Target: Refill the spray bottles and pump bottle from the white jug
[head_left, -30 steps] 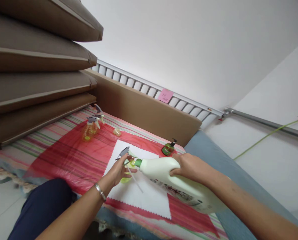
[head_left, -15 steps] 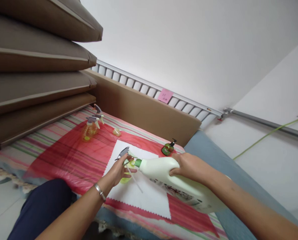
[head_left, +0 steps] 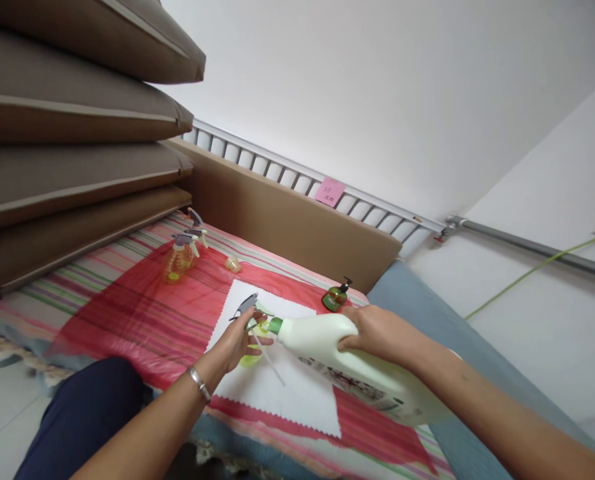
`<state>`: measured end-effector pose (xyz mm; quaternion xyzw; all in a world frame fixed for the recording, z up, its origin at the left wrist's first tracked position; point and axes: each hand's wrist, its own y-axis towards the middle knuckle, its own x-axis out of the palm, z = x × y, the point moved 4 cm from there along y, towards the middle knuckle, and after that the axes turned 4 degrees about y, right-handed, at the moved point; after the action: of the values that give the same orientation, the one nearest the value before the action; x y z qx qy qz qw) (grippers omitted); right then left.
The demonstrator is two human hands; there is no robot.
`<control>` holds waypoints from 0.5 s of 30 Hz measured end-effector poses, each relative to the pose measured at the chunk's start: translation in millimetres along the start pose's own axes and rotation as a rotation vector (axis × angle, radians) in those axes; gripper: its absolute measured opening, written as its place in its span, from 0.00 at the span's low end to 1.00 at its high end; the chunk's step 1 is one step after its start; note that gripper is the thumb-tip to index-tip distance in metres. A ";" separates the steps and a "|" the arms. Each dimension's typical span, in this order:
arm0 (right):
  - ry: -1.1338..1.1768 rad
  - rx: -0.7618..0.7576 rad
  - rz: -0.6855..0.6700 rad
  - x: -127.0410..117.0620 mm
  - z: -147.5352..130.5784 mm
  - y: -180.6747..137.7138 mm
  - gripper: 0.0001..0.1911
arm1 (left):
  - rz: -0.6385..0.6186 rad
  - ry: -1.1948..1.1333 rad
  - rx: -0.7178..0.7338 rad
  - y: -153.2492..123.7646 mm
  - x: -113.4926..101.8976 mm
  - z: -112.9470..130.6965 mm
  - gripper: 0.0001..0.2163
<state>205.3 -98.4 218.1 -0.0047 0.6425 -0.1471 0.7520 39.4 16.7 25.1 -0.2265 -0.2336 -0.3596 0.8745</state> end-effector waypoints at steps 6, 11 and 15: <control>0.014 -0.008 -0.003 -1.1 -0.8 -0.9 0.17 | -0.005 -0.009 0.011 -0.6 0.4 -0.2 0.23; 0.010 -0.001 0.001 -2.6 -2.7 -1.5 0.17 | 0.000 -0.001 0.009 -2.6 1.4 1.6 0.23; -0.006 0.004 -0.005 -3.7 -4.6 -1.7 0.17 | 0.000 -0.003 0.009 -2.5 1.3 1.3 0.23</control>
<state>200.0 -98.3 221.2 -0.0051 0.6401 -0.1503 0.7535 38.0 15.1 27.4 -0.2233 -0.2363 -0.3581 0.8753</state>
